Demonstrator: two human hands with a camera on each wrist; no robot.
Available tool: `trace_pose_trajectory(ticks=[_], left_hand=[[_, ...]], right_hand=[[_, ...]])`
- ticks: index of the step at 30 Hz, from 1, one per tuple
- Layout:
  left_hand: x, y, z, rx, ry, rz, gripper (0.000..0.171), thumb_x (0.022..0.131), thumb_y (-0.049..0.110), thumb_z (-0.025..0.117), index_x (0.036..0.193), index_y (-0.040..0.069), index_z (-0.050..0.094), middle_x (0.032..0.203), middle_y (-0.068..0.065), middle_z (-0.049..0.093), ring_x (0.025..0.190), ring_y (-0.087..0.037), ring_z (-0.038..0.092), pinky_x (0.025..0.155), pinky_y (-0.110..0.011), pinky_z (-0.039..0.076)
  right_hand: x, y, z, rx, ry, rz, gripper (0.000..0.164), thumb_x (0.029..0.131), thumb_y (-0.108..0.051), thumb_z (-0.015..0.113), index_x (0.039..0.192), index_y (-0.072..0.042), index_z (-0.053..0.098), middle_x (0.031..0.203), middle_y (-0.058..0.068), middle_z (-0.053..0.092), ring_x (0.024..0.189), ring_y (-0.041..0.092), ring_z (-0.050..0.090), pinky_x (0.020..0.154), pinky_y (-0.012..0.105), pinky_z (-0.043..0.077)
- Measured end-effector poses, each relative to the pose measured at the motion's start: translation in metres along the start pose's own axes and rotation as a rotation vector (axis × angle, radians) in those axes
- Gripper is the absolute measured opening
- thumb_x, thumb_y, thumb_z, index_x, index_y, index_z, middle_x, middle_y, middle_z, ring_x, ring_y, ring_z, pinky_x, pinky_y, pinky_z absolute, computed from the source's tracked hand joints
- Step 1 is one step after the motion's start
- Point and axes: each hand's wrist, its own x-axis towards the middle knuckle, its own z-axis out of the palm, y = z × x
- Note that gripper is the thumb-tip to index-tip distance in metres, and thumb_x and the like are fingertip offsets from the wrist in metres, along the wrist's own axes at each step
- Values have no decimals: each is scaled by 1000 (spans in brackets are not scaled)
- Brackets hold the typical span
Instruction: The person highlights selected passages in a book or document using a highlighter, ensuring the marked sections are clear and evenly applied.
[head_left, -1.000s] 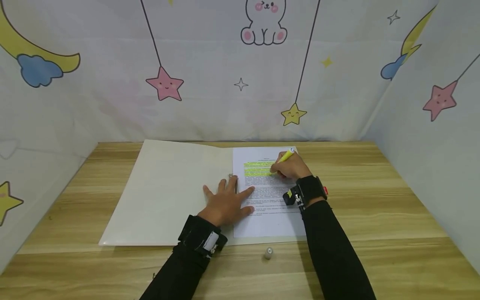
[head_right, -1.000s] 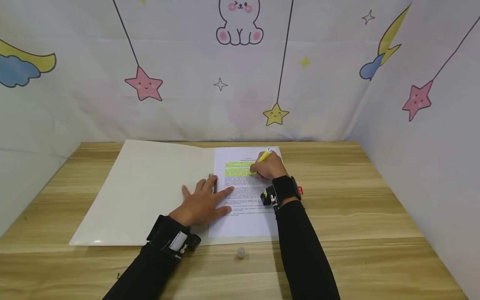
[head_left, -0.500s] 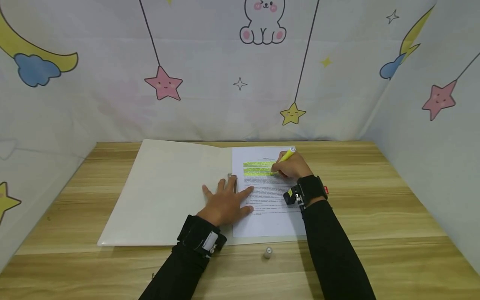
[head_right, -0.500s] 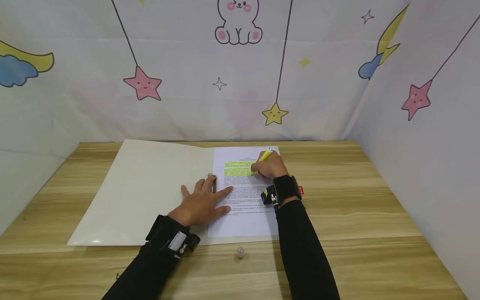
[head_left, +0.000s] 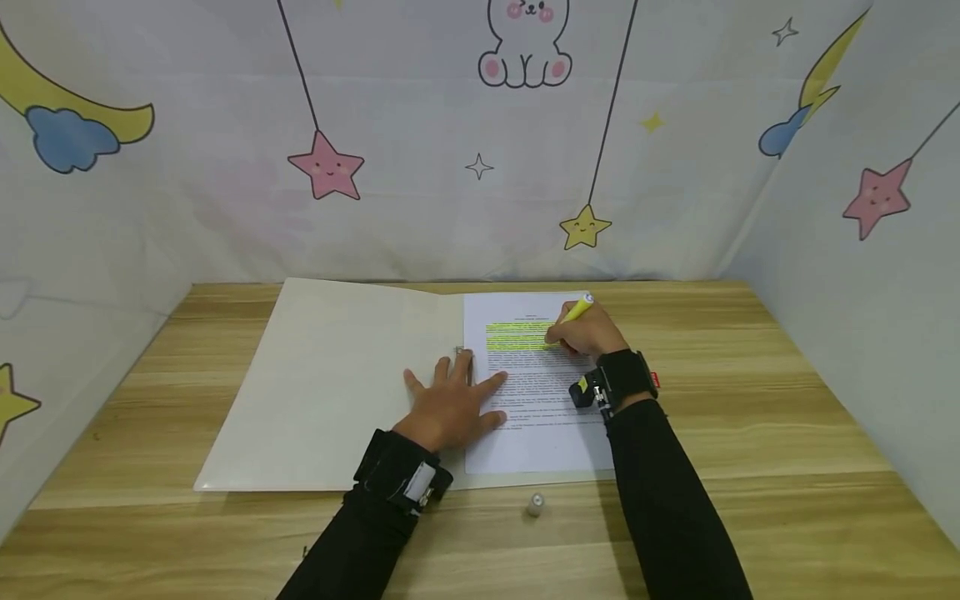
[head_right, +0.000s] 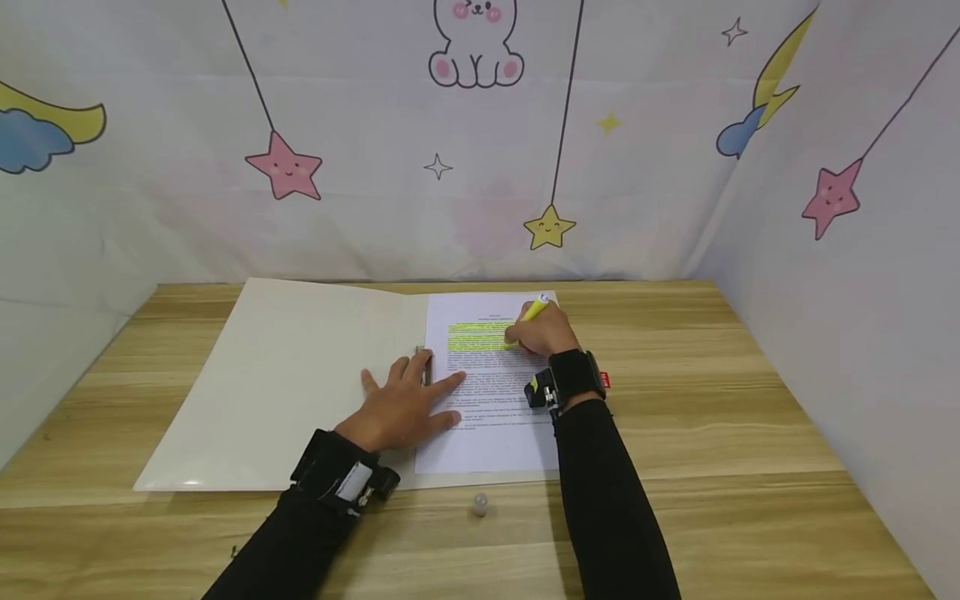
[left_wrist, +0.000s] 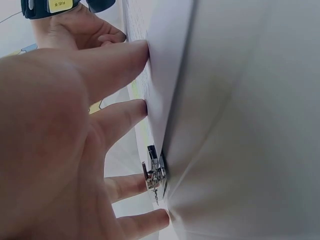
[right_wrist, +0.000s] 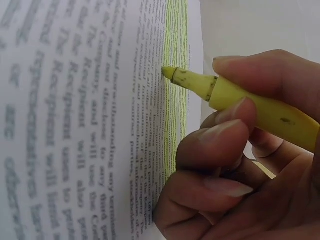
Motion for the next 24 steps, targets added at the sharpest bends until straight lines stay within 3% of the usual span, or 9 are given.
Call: trace_pose_trajectory(ticks=[15, 24], left_hand=[[0, -1, 0, -7, 0, 8, 59, 94, 56, 57, 150, 41, 40, 162, -15, 21, 144, -43, 24, 104, -84, 15], [1, -2, 1, -11, -2, 7, 59, 94, 55, 57, 150, 41, 40, 162, -16, 21, 145, -43, 23, 104, -84, 15]], right_hand=[[0, 3, -6, -79, 12, 2, 22, 82, -8, 74, 74, -7, 54, 51, 2, 49, 48, 19, 47, 49, 29, 35], [2, 5, -11, -70, -10, 16, 23, 83, -8, 74, 74, -7, 53, 48, -1, 47, 47, 17, 45, 47, 27, 33]])
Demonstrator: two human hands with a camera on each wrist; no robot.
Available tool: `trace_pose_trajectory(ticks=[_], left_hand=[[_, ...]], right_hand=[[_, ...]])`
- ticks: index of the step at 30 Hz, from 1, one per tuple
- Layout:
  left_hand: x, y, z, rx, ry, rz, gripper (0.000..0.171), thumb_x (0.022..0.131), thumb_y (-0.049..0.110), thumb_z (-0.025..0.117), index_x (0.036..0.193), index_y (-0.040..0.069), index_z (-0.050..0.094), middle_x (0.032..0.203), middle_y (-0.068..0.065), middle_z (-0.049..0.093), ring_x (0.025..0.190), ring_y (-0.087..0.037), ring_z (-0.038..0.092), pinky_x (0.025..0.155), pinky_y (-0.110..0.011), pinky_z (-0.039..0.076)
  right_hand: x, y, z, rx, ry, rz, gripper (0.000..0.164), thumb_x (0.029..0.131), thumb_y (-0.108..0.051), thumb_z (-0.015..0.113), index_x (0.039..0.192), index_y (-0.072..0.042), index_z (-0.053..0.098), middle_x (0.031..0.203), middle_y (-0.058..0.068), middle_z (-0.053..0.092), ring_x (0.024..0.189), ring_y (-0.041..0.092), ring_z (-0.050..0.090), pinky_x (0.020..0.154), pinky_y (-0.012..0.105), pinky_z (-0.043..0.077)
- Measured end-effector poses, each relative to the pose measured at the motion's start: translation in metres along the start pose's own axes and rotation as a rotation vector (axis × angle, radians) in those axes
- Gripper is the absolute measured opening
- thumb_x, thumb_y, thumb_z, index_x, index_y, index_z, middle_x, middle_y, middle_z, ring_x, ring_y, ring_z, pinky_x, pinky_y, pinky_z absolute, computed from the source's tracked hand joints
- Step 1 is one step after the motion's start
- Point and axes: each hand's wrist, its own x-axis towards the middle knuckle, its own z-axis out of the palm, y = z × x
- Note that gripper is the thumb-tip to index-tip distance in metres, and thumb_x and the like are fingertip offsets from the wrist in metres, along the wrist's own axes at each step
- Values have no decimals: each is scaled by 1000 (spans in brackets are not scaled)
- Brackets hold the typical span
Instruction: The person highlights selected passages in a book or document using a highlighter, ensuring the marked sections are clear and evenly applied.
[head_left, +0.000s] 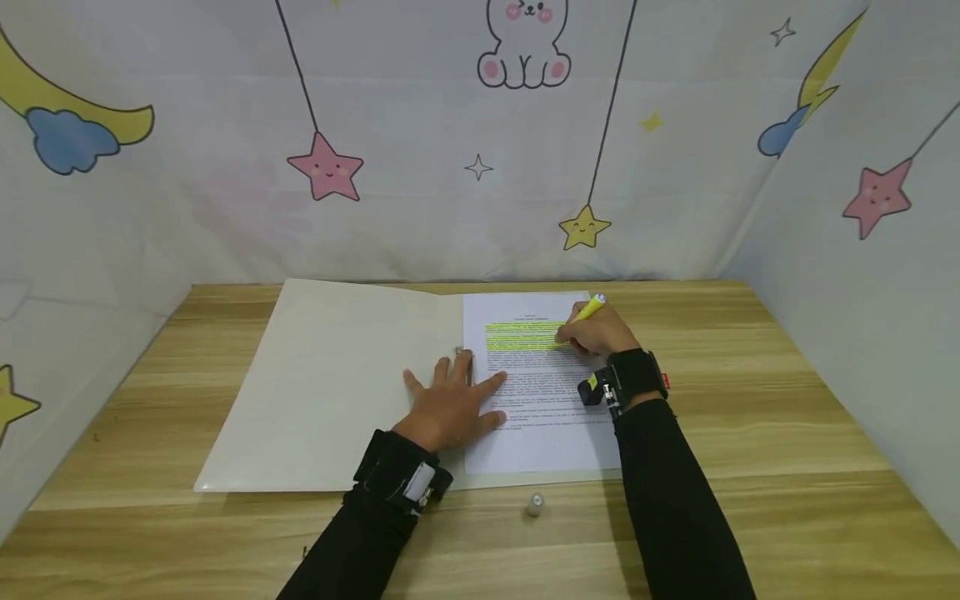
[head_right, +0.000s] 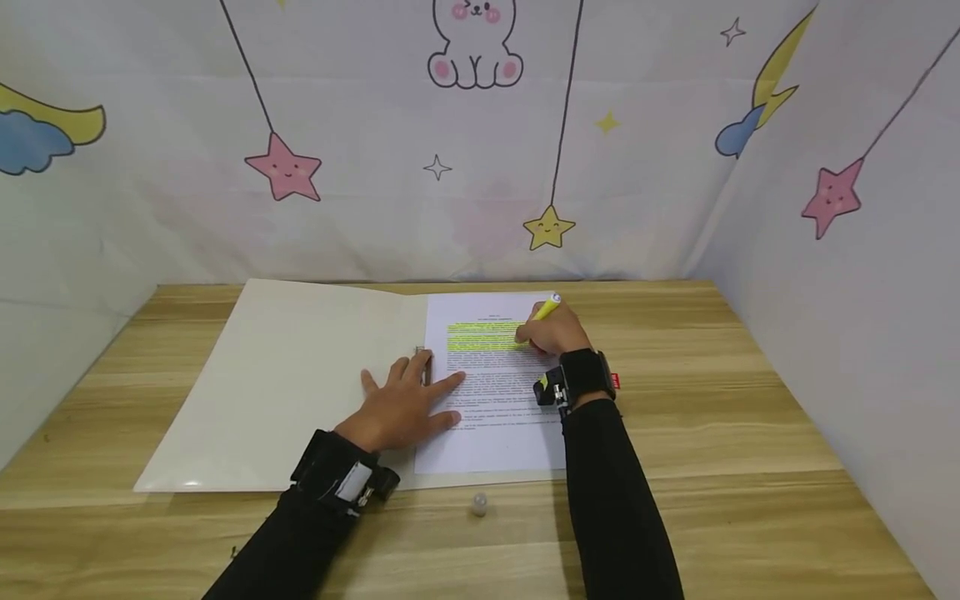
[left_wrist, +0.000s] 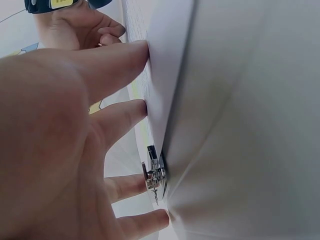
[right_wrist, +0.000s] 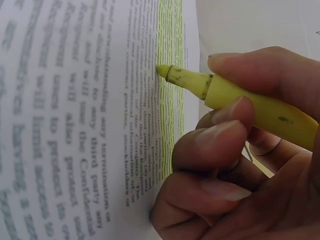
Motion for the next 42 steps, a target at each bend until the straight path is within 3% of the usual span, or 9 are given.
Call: trace_pose_trajectory(ticks=[42], left_hand=[[0, 1, 1, 0, 9, -1, 58, 94, 55, 57, 149, 41, 42, 161, -15, 23, 143, -42, 25, 104, -84, 15]], right_hand=[[2, 10, -12, -32, 5, 28, 24, 84, -9, 72, 74, -7, 50, 48, -2, 45, 43, 14, 41, 45, 27, 29]])
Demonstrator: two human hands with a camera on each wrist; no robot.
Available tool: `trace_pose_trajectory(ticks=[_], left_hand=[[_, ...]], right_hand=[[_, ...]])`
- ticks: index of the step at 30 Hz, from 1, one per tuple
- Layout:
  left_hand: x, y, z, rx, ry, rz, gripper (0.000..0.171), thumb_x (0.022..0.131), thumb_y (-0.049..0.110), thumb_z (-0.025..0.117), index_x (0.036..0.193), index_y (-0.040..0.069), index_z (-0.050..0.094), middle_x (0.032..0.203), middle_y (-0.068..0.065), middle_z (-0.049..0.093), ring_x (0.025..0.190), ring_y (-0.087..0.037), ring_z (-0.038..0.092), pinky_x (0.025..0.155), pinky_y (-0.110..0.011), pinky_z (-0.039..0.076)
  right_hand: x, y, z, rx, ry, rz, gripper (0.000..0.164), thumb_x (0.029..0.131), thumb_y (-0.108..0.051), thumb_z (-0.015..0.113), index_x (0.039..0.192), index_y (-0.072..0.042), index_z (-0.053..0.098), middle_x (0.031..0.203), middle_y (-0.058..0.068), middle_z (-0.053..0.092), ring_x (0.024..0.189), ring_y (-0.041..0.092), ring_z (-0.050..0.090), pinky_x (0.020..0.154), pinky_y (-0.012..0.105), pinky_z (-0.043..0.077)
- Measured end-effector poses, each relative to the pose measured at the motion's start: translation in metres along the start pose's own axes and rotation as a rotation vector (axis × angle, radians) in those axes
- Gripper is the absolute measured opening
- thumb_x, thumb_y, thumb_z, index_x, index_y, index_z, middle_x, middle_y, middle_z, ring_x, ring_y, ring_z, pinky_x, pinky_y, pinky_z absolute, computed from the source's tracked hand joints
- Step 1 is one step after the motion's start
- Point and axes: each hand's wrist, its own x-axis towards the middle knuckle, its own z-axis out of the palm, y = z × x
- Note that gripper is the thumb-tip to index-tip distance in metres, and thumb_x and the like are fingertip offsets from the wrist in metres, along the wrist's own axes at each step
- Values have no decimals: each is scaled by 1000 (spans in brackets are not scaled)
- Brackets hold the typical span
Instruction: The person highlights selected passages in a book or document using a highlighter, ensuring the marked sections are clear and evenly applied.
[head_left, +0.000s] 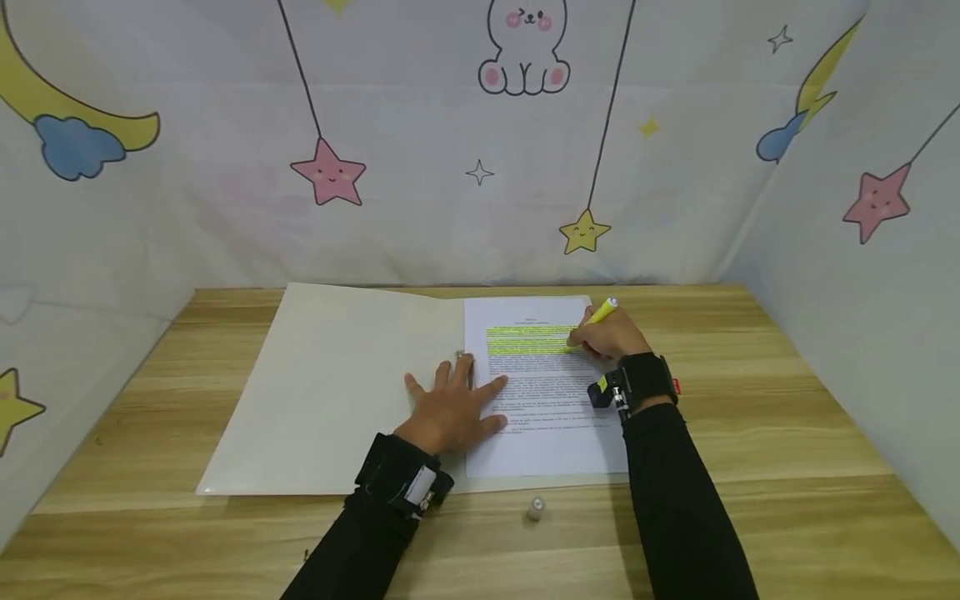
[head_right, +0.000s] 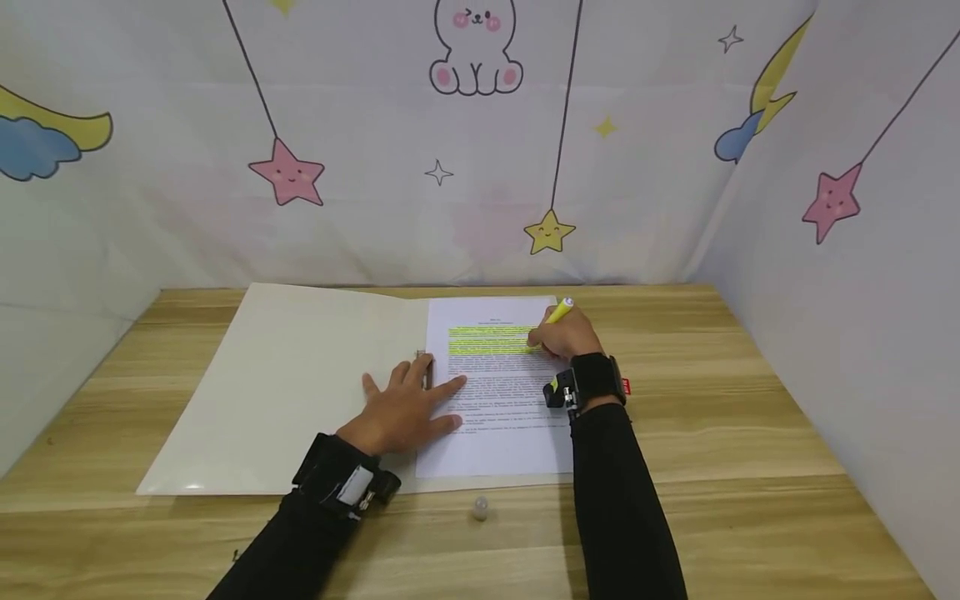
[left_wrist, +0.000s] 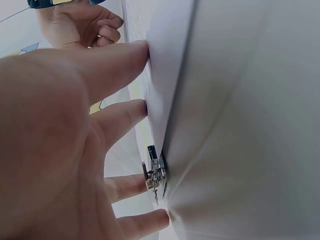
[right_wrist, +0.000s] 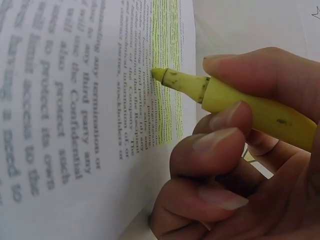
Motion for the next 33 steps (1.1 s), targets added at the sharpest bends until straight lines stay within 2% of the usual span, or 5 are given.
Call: trace_pose_trajectory(ticks=[7, 15, 33], left_hand=[[0, 1, 1, 2, -10, -5, 59, 94, 55, 57, 149, 42, 41, 162, -15, 22, 143, -42, 25, 104, -84, 15], [-1, 0, -1, 5, -6, 0, 58, 94, 55, 57, 149, 42, 41, 162, -15, 22, 144, -41, 25, 104, -83, 16], [-3, 2, -3, -1, 7, 7, 58, 94, 54, 57, 149, 41, 43, 161, -15, 24, 142, -42, 27, 104, -84, 16]], right_hand=[[0, 3, -2, 13, 3, 18, 24, 83, -10, 72, 75, -7, 50, 48, -1, 46, 44, 15, 42, 45, 28, 29], [-2, 4, -3, 0, 24, -4, 23, 82, -11, 72, 76, -6, 50, 49, -1, 45, 44, 15, 41, 43, 28, 28], [-4, 10, -9, 59, 29, 62, 27, 84, -9, 72, 75, -8, 47, 55, -1, 43, 46, 16, 42, 43, 27, 31]])
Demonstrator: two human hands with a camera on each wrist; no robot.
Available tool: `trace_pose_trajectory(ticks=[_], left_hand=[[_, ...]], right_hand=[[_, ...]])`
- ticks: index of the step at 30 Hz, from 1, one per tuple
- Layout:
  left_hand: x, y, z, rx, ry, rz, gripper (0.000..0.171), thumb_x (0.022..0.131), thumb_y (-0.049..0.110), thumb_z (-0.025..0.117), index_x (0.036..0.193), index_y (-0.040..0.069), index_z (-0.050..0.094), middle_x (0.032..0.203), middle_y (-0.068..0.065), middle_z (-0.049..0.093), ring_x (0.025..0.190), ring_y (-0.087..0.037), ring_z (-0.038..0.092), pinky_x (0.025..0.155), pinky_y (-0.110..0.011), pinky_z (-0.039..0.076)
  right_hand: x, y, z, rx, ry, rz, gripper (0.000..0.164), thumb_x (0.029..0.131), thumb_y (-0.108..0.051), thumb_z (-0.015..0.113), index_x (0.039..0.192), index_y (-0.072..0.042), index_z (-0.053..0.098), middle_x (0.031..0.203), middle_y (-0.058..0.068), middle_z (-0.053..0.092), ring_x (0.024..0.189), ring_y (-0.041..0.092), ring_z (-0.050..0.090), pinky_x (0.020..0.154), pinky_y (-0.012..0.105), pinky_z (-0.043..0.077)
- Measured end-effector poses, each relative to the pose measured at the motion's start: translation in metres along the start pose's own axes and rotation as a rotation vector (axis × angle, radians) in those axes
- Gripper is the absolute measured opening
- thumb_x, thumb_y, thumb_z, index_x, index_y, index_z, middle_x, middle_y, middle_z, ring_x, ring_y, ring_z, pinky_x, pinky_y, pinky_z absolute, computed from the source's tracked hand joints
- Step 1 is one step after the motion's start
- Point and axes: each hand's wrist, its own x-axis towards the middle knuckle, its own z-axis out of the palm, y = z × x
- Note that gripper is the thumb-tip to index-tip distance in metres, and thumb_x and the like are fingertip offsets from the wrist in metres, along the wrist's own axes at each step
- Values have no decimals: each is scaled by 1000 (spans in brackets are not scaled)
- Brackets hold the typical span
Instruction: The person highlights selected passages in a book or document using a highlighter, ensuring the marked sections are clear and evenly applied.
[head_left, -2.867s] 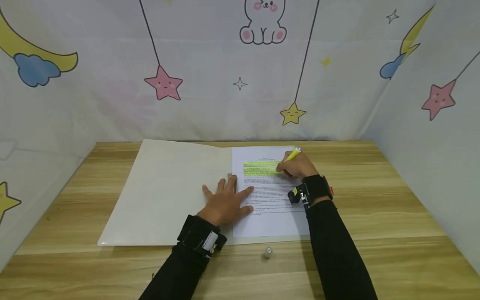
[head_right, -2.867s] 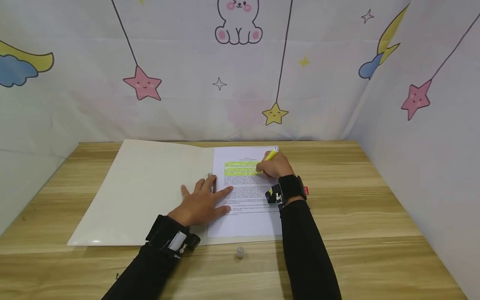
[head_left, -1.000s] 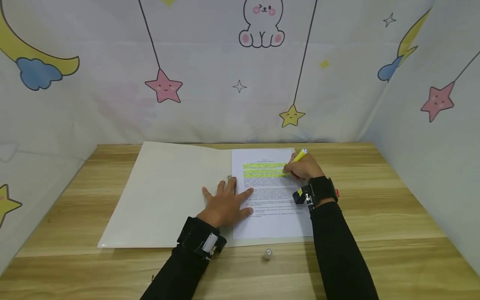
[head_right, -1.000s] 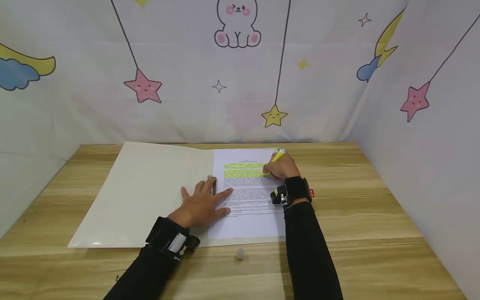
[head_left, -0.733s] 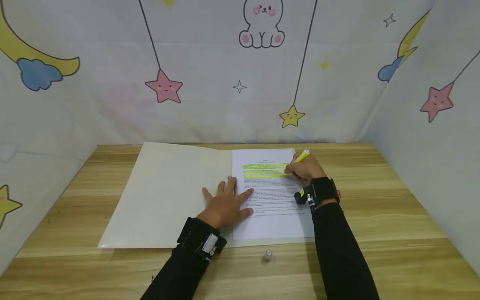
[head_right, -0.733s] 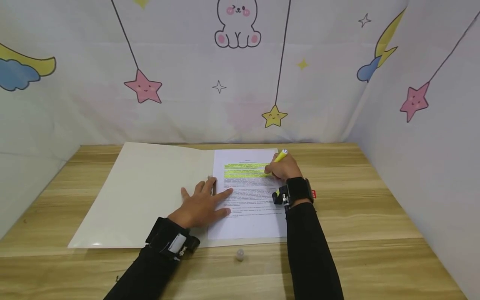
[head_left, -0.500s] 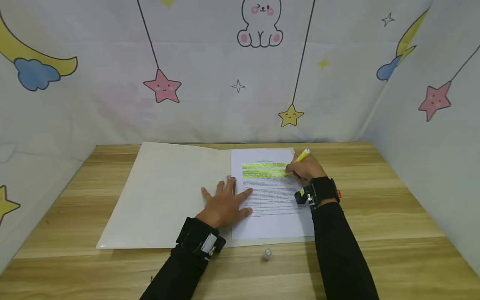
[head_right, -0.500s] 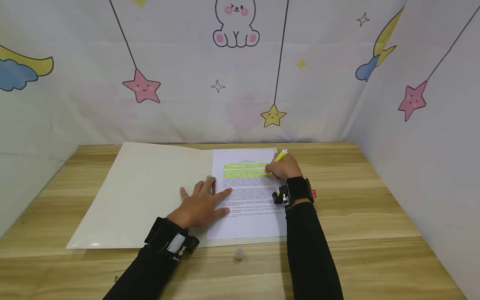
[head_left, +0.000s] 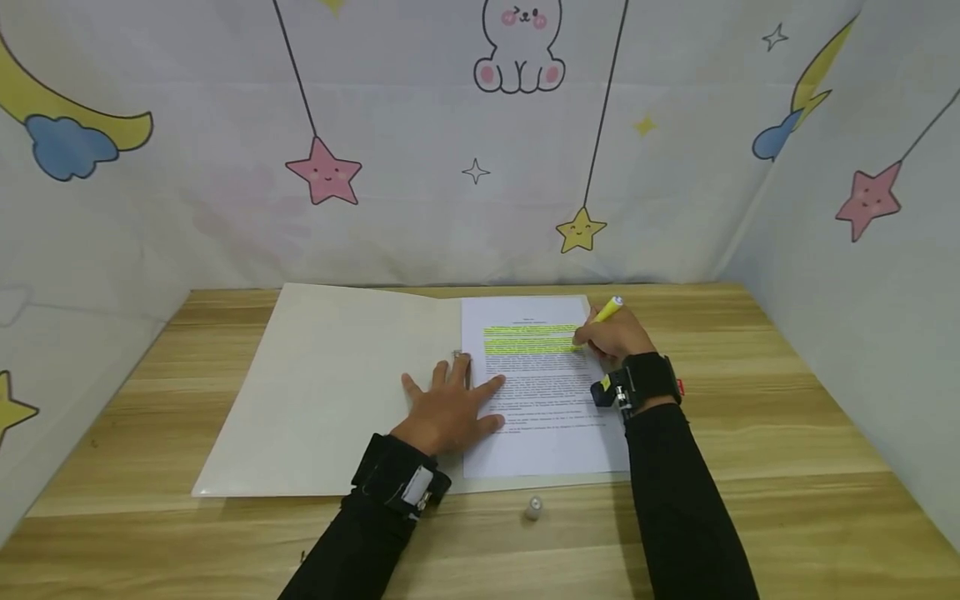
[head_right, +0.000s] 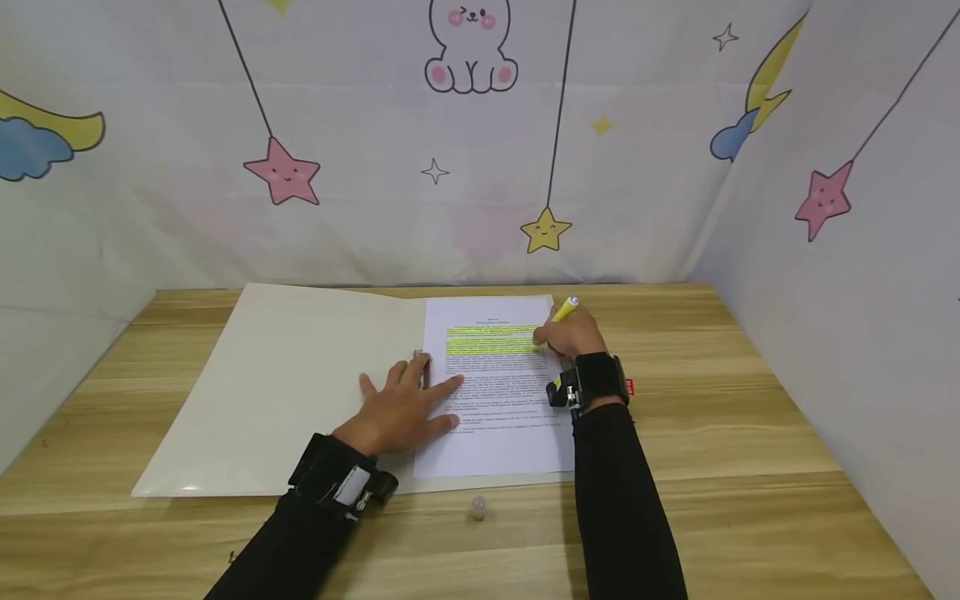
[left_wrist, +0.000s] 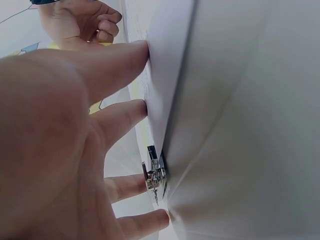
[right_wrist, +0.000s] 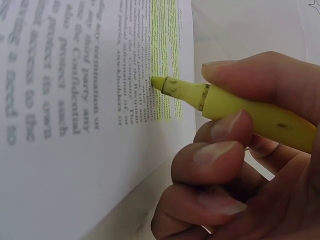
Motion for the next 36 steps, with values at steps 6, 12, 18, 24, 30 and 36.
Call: trace_pose_trajectory(ticks=[6, 12, 18, 24, 30, 36], left_hand=[[0, -1, 0, -3, 1, 0, 58, 94, 54, 58, 149, 40, 43, 161, -16, 24, 143, -42, 26, 104, -84, 16], [-1, -1, 0, -10, 1, 0, 58, 94, 54, 58, 148, 40, 44, 161, -16, 24, 143, -42, 26, 104, -84, 15], [-1, -1, -1, -11, -6, 3, 58, 94, 53, 58, 148, 40, 43, 161, -16, 23, 144, -42, 25, 104, -84, 15], [-2, 0, -2, -11, -5, 7, 58, 94, 54, 58, 148, 39, 44, 161, -16, 24, 144, -43, 25, 103, -84, 16], [-1, 0, -2, -8, -5, 4, 58, 94, 54, 58, 149, 40, 43, 161, -16, 23, 143, -42, 25, 104, -84, 16], [-2, 1, -2, -10, -5, 4, 57, 94, 53, 58, 148, 39, 44, 160, -16, 25, 142, -42, 27, 103, -84, 16]], right_hand=[[1, 1, -2, 10, 3, 12, 23, 83, -9, 71, 79, -7, 49, 53, 0, 44, 45, 16, 42, 43, 28, 31], [0, 1, -3, 0, -7, 11, 21, 83, -9, 71, 80, -6, 50, 52, -1, 44, 45, 15, 42, 42, 28, 32], [0, 2, -5, 8, -5, 7, 21, 83, -8, 71, 80, -6, 50, 52, -1, 45, 44, 15, 42, 43, 28, 33], [-2, 3, -7, 22, 11, 17, 21, 83, -8, 71, 78, -7, 50, 53, -1, 44, 45, 16, 42, 42, 28, 32], [-1, 6, -12, 28, -7, 38, 22, 84, -8, 69, 78, -8, 48, 54, -1, 44, 46, 16, 43, 43, 28, 33], [-1, 10, -15, 71, -37, 35, 24, 85, -8, 69, 76, -9, 47, 54, -1, 44, 48, 17, 44, 45, 28, 34]])
